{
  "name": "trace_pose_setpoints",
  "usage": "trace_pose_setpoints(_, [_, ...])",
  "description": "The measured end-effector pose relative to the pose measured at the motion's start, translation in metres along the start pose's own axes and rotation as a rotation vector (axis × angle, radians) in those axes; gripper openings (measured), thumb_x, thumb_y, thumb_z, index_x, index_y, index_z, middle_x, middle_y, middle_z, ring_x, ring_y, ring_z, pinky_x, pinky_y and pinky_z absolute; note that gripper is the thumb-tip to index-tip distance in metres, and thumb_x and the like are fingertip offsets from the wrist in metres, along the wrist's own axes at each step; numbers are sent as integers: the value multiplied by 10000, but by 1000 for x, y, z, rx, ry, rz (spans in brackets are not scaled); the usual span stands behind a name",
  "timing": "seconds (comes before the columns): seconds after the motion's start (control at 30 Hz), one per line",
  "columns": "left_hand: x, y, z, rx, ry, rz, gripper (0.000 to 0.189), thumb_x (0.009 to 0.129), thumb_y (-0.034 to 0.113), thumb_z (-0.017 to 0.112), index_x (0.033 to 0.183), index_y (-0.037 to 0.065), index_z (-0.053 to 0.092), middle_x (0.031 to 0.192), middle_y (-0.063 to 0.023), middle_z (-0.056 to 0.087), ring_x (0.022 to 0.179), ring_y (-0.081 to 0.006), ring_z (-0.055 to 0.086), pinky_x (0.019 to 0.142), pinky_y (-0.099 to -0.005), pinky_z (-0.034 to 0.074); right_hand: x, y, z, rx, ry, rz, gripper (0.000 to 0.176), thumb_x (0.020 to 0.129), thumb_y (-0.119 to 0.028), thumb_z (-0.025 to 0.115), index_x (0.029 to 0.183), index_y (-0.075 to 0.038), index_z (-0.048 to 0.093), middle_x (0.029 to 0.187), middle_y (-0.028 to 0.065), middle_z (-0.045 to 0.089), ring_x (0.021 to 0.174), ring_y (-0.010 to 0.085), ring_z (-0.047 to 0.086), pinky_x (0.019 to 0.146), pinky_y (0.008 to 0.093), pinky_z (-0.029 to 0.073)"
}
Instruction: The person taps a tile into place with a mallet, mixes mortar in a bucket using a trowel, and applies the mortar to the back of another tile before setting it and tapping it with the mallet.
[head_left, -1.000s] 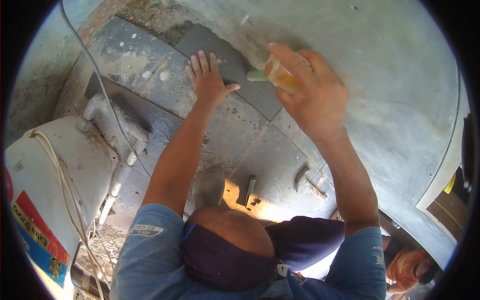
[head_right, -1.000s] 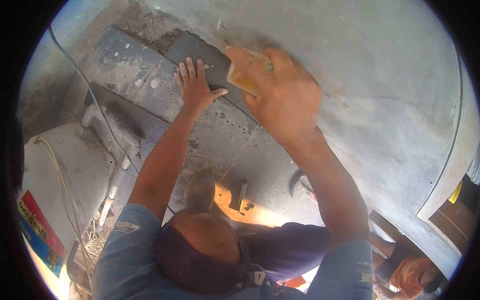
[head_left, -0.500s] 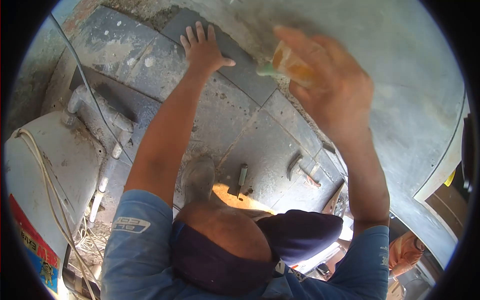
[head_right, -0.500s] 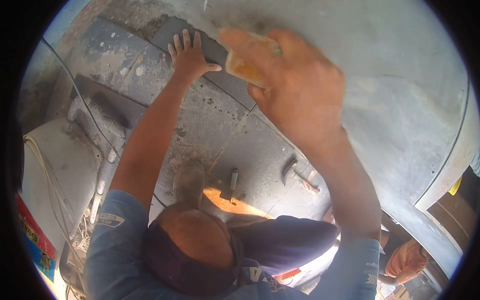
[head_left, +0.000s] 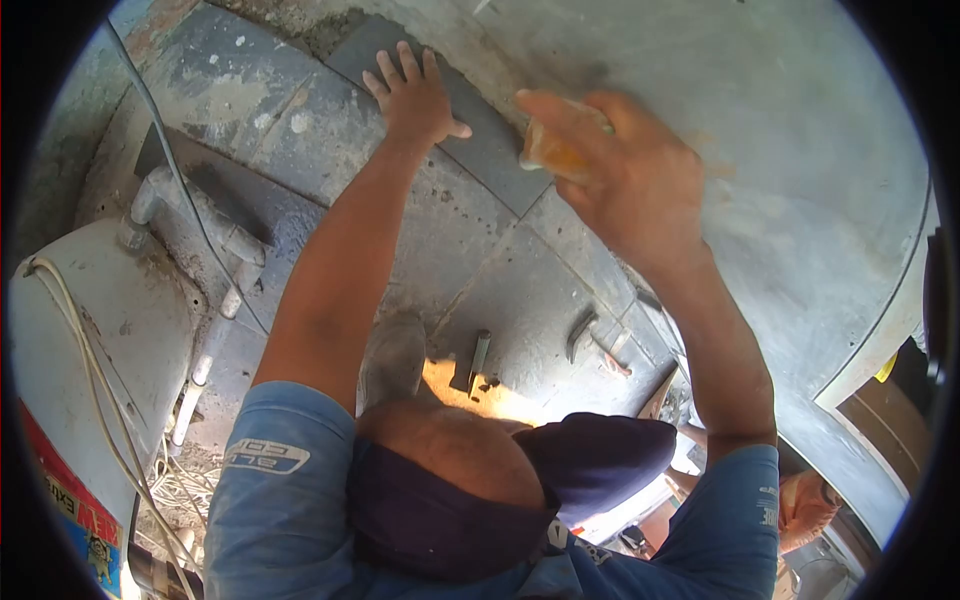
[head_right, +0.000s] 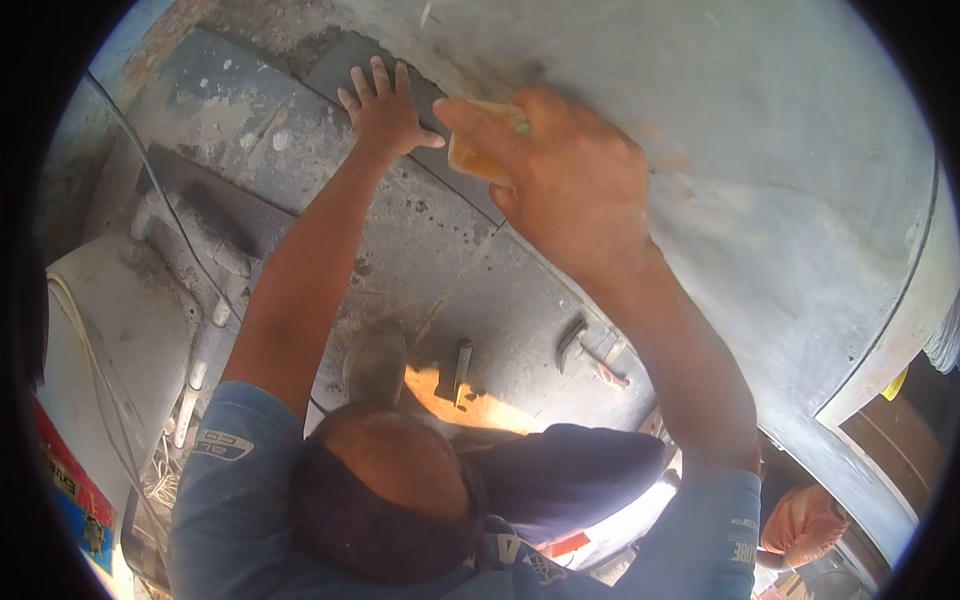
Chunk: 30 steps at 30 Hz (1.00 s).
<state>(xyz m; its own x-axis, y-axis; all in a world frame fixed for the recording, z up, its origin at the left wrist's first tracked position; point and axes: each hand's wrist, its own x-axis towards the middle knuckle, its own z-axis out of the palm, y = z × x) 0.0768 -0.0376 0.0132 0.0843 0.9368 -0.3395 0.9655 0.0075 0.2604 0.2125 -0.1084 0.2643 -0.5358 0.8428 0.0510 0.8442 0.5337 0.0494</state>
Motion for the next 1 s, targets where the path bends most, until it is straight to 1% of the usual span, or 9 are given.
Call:
trace_pose_setpoints(0.13, [2,1,0,29,-18,10,1327,612,638,830,1578,95,100,1617,-255,45,1473,-510,8,1136,-691,106,-14,4,-26,2,25,75,701,600,-48,820,1240,-291,665,1007,50,682,811,227,690,682,329,577])
trace_pose_setpoints(0.23, [5,3,0,78,-33,20,1321,630,668,805,1580,98,85,1617,-256,43,1472,-511,8,1135,-691,106,-47,11,-52,51,124,238,711,601,-32,806,1249,-288,662,1012,48,682,823,234,693,691,331,581])
trace_pose_setpoints(0.37, [4,5,0,94,-55,13,1354,594,684,816,1579,93,99,1614,-261,59,1464,-526,29,1131,-698,95,-67,9,-57,37,166,278,711,604,-16,789,1242,-305,667,1021,43,683,835,238,695,700,335,585])
trace_pose_setpoints(0.5, [13,-1,17,66,29,5,1351,594,701,806,1578,97,105,1614,-259,52,1462,-529,39,1133,-694,104,-49,15,-5,54,184,204,714,599,-76,818,1241,-345,659,998,23,674,811,226,689,666,339,582])
trace_pose_setpoints(0.57, [5,5,7,97,-10,20,1351,593,707,803,1577,96,108,1614,-258,53,1462,-529,40,1135,-691,107,-55,15,6,50,179,194,712,599,-101,829,1240,-357,656,992,15,669,806,217,686,656,340,580])
trace_pose_setpoints(0.67, [11,1,9,106,-10,17,1349,593,716,798,1576,95,115,1614,-256,54,1462,-527,39,1137,-687,111,-51,17,-10,2,121,173,677,621,-152,835,1238,-358,651,990,7,661,814,195,683,639,341,577])
trace_pose_setpoints(0.73, [9,-3,17,103,-5,27,1347,593,718,797,1575,95,118,1615,-254,54,1463,-525,38,1138,-685,112,-47,12,-31,123,141,215,449,771,-208,719,1178,-385,658,945,59,664,806,249,707,622,351,573])
trace_pose_setpoints(0.83, [10,-2,16,103,17,51,1344,595,719,795,1575,94,119,1613,-258,56,1464,-523,40,1137,-688,114,-50,12,6,27,178,176,388,783,-201,711,1137,-354,665,923,64,672,807,243,711,629,361,575])
trace_pose_setpoints(1.0, [7,-4,11,54,-4,49,1349,597,721,794,1575,92,112,1608,-273,50,1461,-529,34,1134,-693,109,-40,12,-11,70,97,175,374,790,-199,707,1129,-350,652,949,66,676,813,250,711,633,375,575])
